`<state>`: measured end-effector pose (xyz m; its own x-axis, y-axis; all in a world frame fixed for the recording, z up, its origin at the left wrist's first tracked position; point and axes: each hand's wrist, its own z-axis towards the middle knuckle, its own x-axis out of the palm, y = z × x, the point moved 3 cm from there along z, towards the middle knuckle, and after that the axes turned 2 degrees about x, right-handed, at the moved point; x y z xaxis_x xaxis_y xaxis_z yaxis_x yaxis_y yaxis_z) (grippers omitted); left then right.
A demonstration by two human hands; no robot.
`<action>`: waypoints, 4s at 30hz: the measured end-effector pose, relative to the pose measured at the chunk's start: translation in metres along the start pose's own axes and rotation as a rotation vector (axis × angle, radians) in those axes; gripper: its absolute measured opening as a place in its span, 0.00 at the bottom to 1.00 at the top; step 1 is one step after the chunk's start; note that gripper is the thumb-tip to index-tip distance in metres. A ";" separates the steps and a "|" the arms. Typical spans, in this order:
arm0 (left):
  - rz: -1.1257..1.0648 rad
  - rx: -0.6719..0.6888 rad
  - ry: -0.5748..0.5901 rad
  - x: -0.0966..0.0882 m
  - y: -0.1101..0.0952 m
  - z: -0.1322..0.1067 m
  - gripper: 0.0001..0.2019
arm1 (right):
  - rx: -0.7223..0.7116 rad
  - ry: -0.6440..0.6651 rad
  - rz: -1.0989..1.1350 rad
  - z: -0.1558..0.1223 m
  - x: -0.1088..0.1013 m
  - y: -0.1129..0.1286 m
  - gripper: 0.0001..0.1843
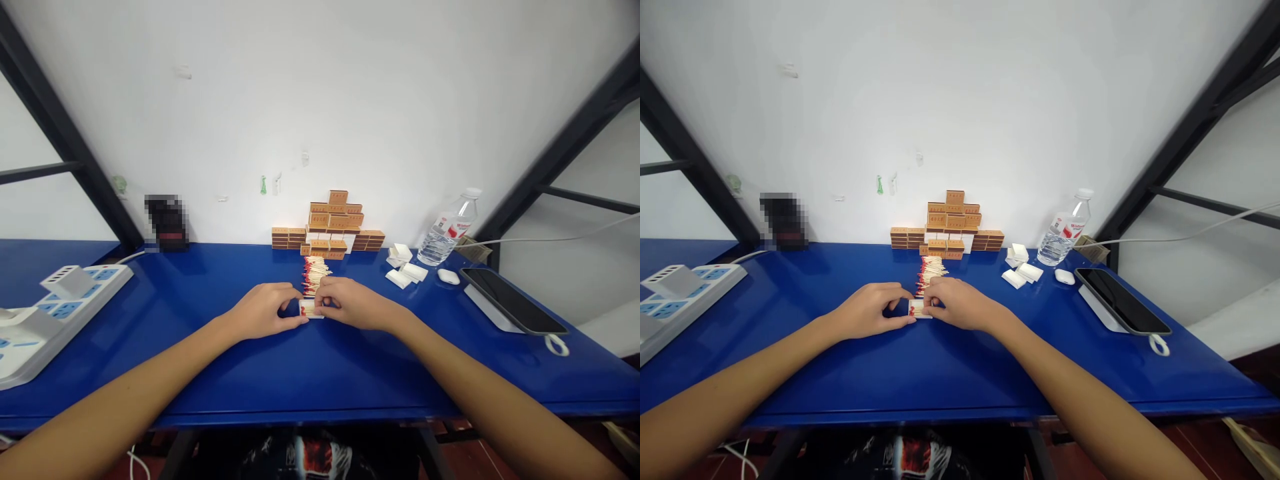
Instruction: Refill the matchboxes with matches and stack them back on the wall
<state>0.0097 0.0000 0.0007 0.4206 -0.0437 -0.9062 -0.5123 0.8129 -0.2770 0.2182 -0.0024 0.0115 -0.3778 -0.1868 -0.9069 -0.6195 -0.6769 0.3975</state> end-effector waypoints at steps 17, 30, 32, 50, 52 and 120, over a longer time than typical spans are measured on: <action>-0.147 -0.040 -0.006 0.002 -0.004 0.001 0.18 | 0.217 -0.255 -0.173 -0.002 -0.026 -0.031 0.06; -0.175 -0.076 -0.022 0.000 -0.006 0.002 0.19 | 0.087 -0.096 -0.056 0.002 -0.003 -0.034 0.02; -0.165 -0.065 0.013 0.001 -0.007 0.001 0.18 | 0.097 -0.101 -0.062 0.003 -0.003 -0.034 0.01; -0.044 -0.123 0.036 0.001 -0.002 0.000 0.18 | 0.148 -0.034 -0.062 -0.002 -0.010 -0.030 0.07; -0.035 -0.156 0.031 0.001 0.001 0.000 0.18 | 0.147 -0.051 -0.042 -0.003 -0.014 -0.028 0.08; -0.031 -0.153 0.051 0.002 0.004 0.000 0.21 | 0.061 0.003 0.124 0.001 -0.007 -0.004 0.07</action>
<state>0.0081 0.0035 -0.0020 0.4014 -0.0995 -0.9105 -0.6098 0.7127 -0.3468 0.2224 0.0024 0.0163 -0.4520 -0.2684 -0.8507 -0.6088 -0.6042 0.5141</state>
